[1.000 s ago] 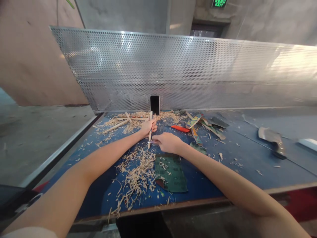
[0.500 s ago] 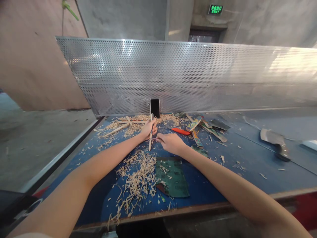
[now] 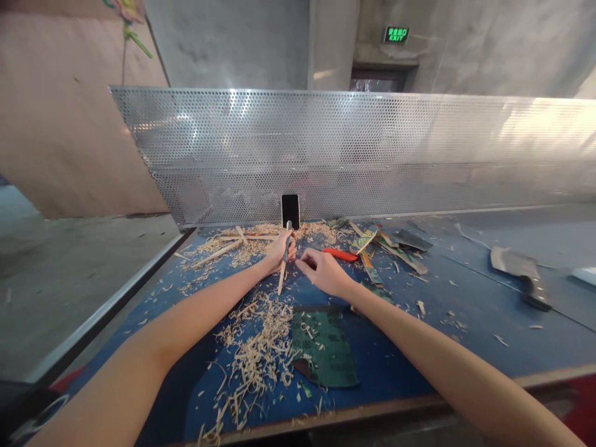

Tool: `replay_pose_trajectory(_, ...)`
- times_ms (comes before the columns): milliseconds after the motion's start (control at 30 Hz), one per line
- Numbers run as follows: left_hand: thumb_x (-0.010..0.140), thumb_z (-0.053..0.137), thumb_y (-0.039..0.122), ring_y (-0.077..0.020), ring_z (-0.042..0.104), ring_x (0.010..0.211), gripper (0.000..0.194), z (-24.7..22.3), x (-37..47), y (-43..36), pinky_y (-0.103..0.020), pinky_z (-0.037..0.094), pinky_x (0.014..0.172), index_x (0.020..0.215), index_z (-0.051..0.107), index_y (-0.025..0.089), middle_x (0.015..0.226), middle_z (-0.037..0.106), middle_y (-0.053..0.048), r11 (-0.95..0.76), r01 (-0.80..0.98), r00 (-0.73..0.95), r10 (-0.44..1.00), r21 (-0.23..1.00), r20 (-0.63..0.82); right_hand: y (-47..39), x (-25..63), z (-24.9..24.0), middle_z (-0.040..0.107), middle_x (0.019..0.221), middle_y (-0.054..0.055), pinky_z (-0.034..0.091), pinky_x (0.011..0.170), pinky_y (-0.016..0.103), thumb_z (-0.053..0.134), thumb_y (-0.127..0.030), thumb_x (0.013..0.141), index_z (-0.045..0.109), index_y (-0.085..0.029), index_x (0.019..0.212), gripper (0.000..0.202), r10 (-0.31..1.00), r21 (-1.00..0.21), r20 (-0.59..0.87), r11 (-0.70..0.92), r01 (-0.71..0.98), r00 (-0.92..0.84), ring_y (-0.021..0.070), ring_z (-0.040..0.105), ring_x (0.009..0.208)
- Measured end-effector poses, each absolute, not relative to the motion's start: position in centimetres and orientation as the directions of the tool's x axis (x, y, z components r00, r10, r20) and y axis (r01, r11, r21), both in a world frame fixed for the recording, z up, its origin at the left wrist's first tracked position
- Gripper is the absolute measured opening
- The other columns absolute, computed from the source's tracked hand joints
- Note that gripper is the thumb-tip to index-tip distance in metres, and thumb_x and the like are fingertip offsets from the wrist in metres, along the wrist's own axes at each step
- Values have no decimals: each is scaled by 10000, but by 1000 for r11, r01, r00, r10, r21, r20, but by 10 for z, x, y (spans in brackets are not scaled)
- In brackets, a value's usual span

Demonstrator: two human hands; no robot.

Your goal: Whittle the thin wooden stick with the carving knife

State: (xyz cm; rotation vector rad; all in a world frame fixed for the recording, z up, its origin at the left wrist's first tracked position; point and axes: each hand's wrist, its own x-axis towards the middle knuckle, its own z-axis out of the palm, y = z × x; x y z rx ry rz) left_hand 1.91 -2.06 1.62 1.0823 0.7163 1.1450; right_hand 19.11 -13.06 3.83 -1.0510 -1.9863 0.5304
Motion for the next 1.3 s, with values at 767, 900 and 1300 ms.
replay_pose_trajectory(767,947,806,394,-107,348,363,328,26,4,-128,-229,262,397,792,560,241,498,445,64,-99,-9,406,909,995,95,-71,206,62,512,572,-29,417,518,283,543,-892,916,623,-227,883,670,864,-899,421,357,254,277,175,501,537)
replay_pose_trajectory(900,951,770,581,-83,271,404,458,17,4,-120,-206,207,412,832,475,251,538,338,106,-2,-145,293,955,989,45,-73,211,51,708,817,86,517,796,332,309,-643,1114,669,-213,951,584,858,-714,505,354,603,94,257,694,849)
replay_pose_trajectory(1300,853,858,363,-47,292,415,477,18,-3,-117,-180,239,426,888,395,255,609,308,137,102,-337,305,952,936,5,-117,168,47,809,1045,131,419,749,301,340,-416,1198,615,-171,1332,392,887,-219,238,445,868,-395,263,763,915)
